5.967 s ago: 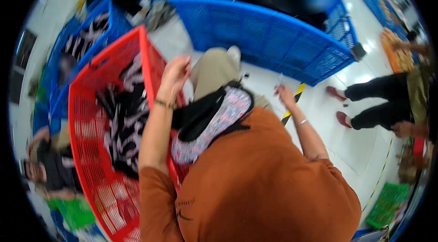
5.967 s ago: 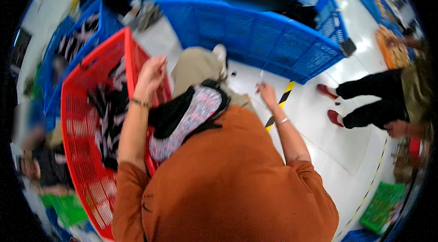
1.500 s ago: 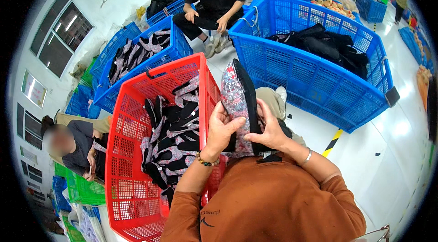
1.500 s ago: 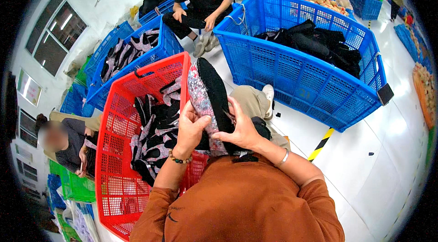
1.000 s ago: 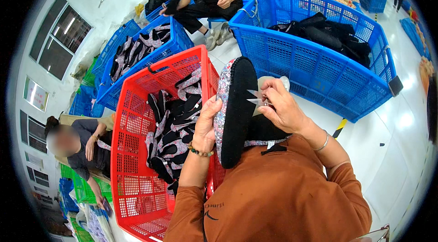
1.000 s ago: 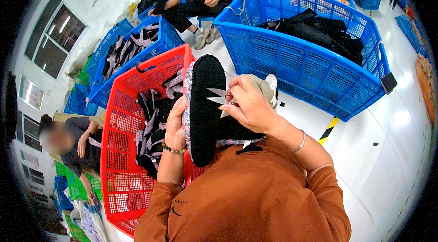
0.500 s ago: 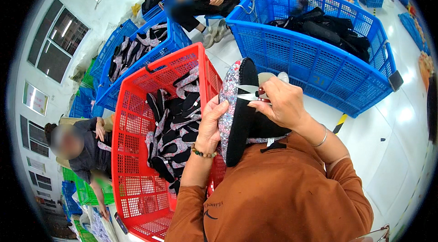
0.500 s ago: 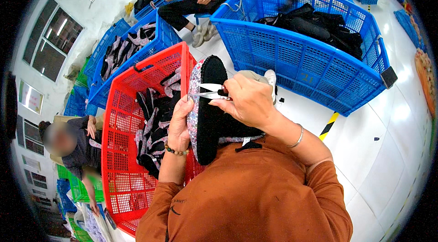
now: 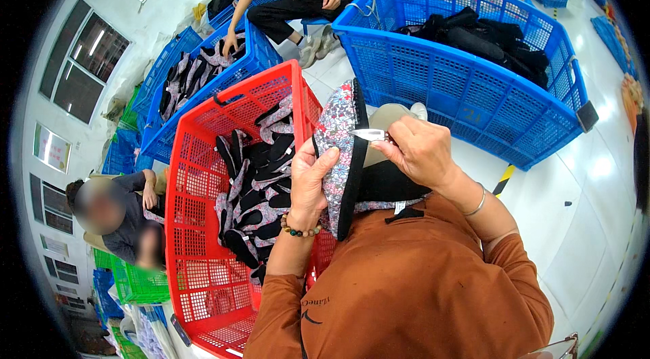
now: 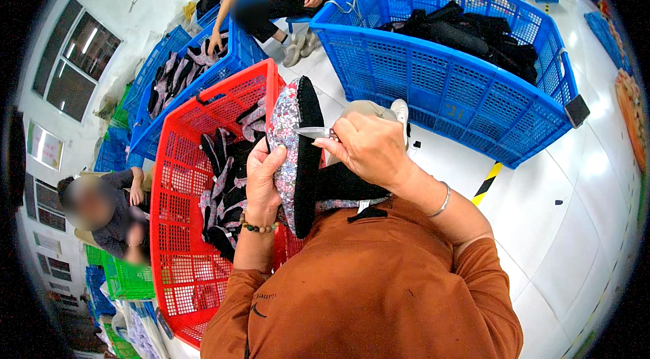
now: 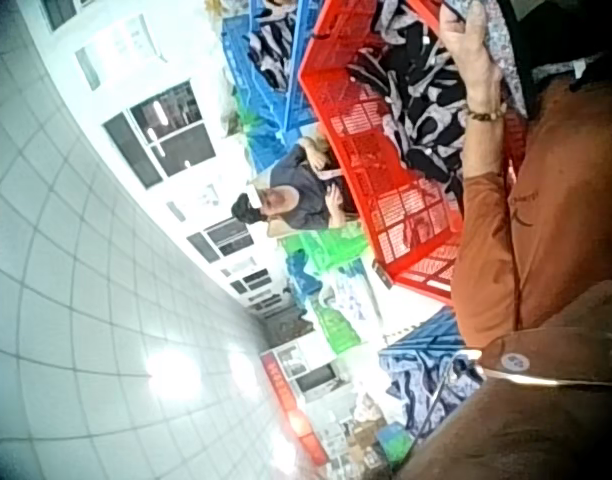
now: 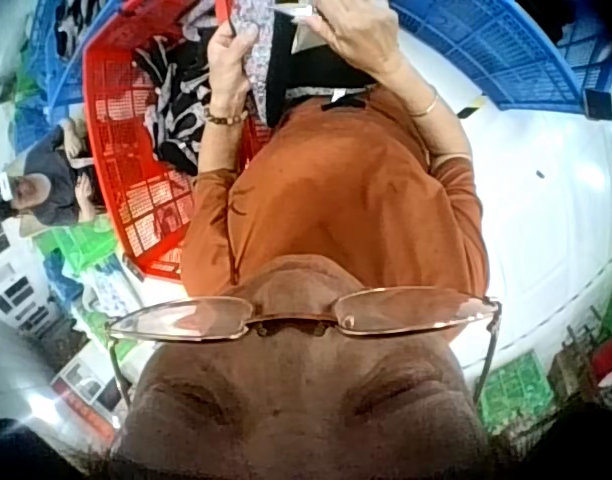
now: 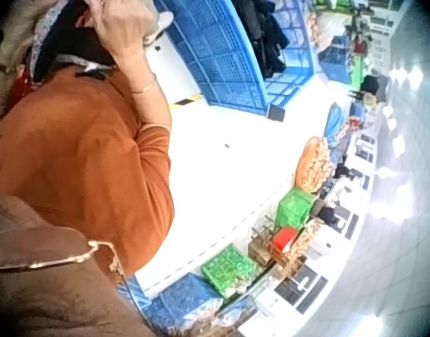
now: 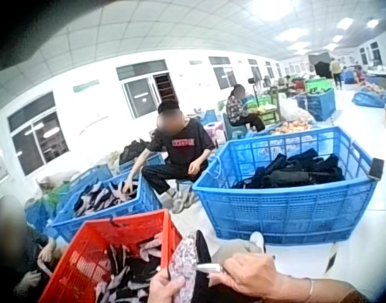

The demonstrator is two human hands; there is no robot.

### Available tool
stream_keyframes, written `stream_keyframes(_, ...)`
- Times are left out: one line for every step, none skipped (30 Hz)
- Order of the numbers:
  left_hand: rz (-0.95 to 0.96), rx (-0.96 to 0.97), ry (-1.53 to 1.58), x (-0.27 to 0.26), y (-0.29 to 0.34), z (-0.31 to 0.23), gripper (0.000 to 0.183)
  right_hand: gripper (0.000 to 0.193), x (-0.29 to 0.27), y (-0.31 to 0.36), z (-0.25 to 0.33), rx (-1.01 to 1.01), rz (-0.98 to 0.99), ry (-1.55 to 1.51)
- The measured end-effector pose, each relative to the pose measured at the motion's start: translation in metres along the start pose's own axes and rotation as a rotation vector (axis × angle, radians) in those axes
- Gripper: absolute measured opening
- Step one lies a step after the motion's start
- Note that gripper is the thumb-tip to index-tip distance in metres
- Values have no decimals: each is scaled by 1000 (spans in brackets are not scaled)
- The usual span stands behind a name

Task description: The person sits on the floor and uses scissors to trim excess fabric from the edges of floral-patterned slippers. They handle the slippers one by one, cutting the material and placing the finished items into a red basket.

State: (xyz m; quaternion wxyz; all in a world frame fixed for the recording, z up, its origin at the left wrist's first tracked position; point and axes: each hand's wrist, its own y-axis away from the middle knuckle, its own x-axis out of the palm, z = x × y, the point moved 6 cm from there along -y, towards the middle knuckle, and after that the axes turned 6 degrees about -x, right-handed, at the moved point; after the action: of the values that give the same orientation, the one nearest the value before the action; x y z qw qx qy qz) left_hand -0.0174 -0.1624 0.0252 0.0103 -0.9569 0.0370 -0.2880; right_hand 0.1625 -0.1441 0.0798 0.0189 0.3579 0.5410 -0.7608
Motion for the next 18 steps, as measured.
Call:
stream_keyframes(5,-18,9,0,0,1,30,33,1,1,0,0,19,8)
stream_keyframes(9,-36,19,-1,-1,2,30,33,1,2,-5,33,-6,-2)
stream_keyframes(13,-53,30,0,-1,3,30,33,-1,1,-12,64,-30,-11)
stream_keyframes(14,-62,43,0,-1,4,30,33,-2,1,-17,95,-54,-20)
stream_keyframes(16,-70,56,0,-2,4,31,33,-1,4,-21,118,-63,-39)
stream_keyframes(19,-77,68,1,-3,4,31,33,-1,6,-24,140,-75,-57)
stream_keyframes(24,-74,77,0,-4,4,31,32,-1,7,-27,162,-87,-74)
stream_keyframes(30,-70,86,-1,-4,5,31,30,1,8,-22,108,-53,-103)
stream_keyframes(35,-69,94,-1,-4,5,31,31,2,9,-17,74,-60,-100)
stream_keyframes(54,-76,115,0,-5,5,31,32,5,10,-13,41,-66,-97)
stream_keyframes(74,-84,135,3,-5,5,31,33,7,11,-10,7,-73,-93)
stream_keyframes(89,-85,155,4,-4,4,31,35,11,11,-10,5,-58,-81)
stream_keyframes(73,-84,150,3,-4,5,30,36,11,10,-7,-19,-53,-57)
stream_keyframes(57,-83,145,1,-5,7,30,36,10,9,-4,-42,-49,-34)
stream_keyframes(42,-83,141,-2,-5,10,30,37,9,8,-2,-63,-43,-9)
stream_keyframes(35,-75,124,-3,-6,11,31,36,7,7,-3,-52,-47,2)
stream_keyframes(36,-65,123,-3,-5,9,31,36,6,6,-3,-40,-52,12)
stream_keyframes(40,-57,125,0,-5,6,31,36,4,7,-5,-28,-55,26)
